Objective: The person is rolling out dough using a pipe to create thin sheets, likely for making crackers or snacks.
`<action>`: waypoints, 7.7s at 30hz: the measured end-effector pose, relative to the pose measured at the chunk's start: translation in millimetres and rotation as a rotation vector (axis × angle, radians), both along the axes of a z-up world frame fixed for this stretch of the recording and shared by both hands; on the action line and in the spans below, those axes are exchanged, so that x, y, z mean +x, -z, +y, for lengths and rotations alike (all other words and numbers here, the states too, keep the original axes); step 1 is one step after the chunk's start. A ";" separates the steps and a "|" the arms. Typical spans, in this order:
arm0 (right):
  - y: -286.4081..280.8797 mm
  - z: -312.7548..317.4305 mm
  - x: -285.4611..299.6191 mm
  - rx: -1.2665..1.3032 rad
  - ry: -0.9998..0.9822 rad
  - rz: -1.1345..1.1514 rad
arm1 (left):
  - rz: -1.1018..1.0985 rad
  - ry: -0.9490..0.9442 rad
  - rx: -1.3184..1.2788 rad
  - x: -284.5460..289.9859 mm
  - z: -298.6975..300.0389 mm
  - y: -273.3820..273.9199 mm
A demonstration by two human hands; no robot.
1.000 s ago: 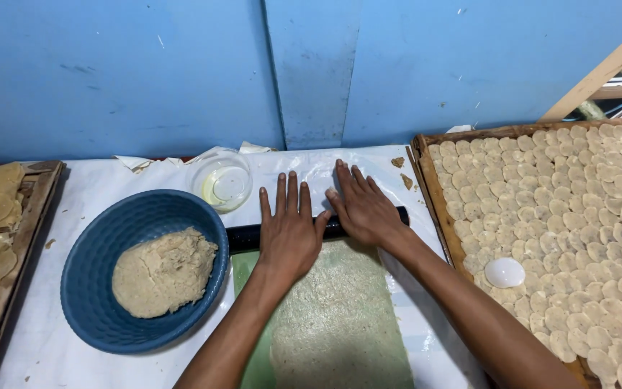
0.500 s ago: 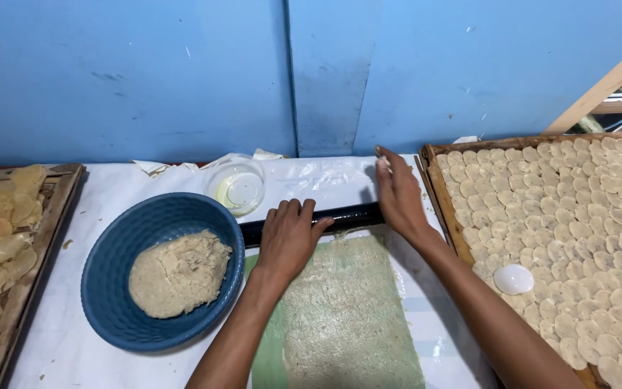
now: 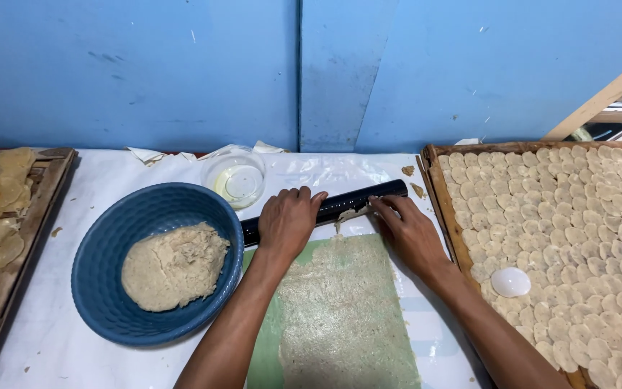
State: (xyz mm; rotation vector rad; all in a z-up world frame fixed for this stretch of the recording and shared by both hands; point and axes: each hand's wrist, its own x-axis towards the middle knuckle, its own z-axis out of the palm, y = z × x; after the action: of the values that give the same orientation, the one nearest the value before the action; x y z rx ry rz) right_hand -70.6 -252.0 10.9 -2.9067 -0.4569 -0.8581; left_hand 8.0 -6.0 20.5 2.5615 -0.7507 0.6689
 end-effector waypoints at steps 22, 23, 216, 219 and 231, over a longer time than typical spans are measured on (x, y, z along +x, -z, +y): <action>-46.3 75.5 0.4 0.908 0.012 -0.187 | 0.104 0.227 -0.093 -23.0 -15.2 -43.3; -40.8 75.0 1.6 0.908 0.012 -0.187 | 0.104 0.226 -0.093 -24.4 -15.8 -47.6; -15.4 75.4 -227.7 -0.010 -0.059 0.402 | 0.215 -0.042 0.227 -291.0 52.4 14.3; -26.3 80.0 -210.7 0.010 -0.069 0.427 | 0.240 -0.038 0.192 -274.4 49.5 1.7; -30.4 79.0 -116.4 -0.013 -0.046 0.418 | 0.286 -0.062 0.135 -177.8 47.6 -16.9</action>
State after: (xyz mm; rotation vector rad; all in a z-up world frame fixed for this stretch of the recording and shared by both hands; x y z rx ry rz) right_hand -187.0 -173.1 41.3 -2.9562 -0.4848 -0.2265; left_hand -169.7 41.6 37.4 2.7322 -0.6415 0.2668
